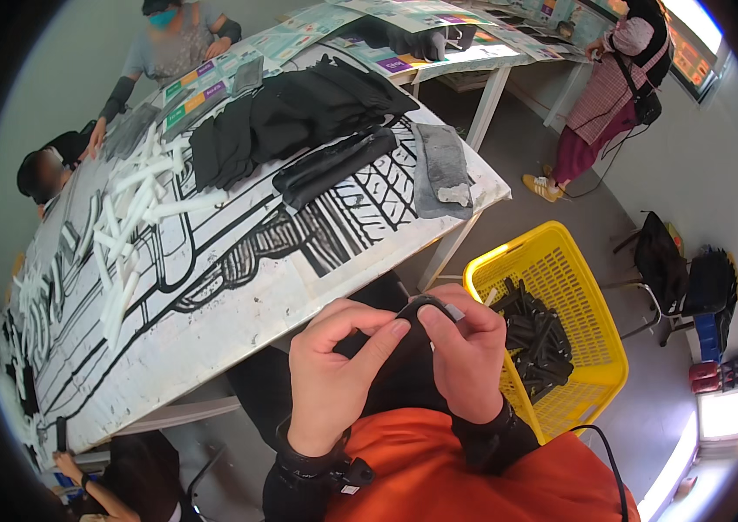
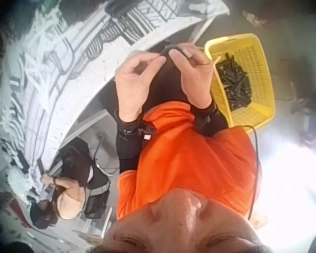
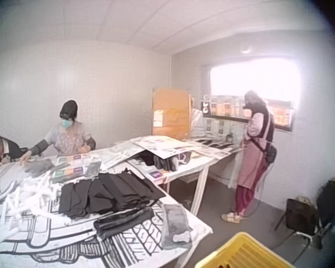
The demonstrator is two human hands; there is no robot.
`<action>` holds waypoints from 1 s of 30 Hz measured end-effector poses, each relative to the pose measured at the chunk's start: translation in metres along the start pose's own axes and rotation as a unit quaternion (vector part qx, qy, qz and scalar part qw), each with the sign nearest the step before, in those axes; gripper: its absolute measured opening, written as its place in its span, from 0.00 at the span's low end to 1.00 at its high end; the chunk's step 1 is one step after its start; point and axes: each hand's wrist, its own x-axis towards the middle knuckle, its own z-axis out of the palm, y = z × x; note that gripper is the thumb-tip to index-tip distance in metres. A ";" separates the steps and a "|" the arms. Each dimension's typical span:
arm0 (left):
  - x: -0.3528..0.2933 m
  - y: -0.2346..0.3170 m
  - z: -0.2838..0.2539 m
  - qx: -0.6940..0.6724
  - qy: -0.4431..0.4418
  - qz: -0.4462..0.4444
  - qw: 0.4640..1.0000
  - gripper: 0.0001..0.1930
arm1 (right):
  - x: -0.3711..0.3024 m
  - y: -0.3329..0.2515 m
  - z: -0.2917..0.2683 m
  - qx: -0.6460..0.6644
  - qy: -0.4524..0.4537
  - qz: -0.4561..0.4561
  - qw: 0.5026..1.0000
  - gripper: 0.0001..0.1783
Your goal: Folding and pressing shoe upper components over foam inserts to prepare them for stitching.
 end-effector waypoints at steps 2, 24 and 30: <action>-0.001 0.000 0.001 -0.028 -0.007 -0.017 0.999 0.06 | -0.002 0.004 -0.002 -0.015 0.000 -0.013 1.000 0.07; -0.021 0.022 0.006 0.114 0.035 0.157 0.980 0.05 | -0.006 -0.022 0.014 -0.003 -0.045 -0.049 0.998 0.04; -0.017 0.017 -0.015 -0.103 0.017 0.022 0.994 0.09 | -0.017 -0.020 0.002 -0.050 -0.122 0.078 0.988 0.10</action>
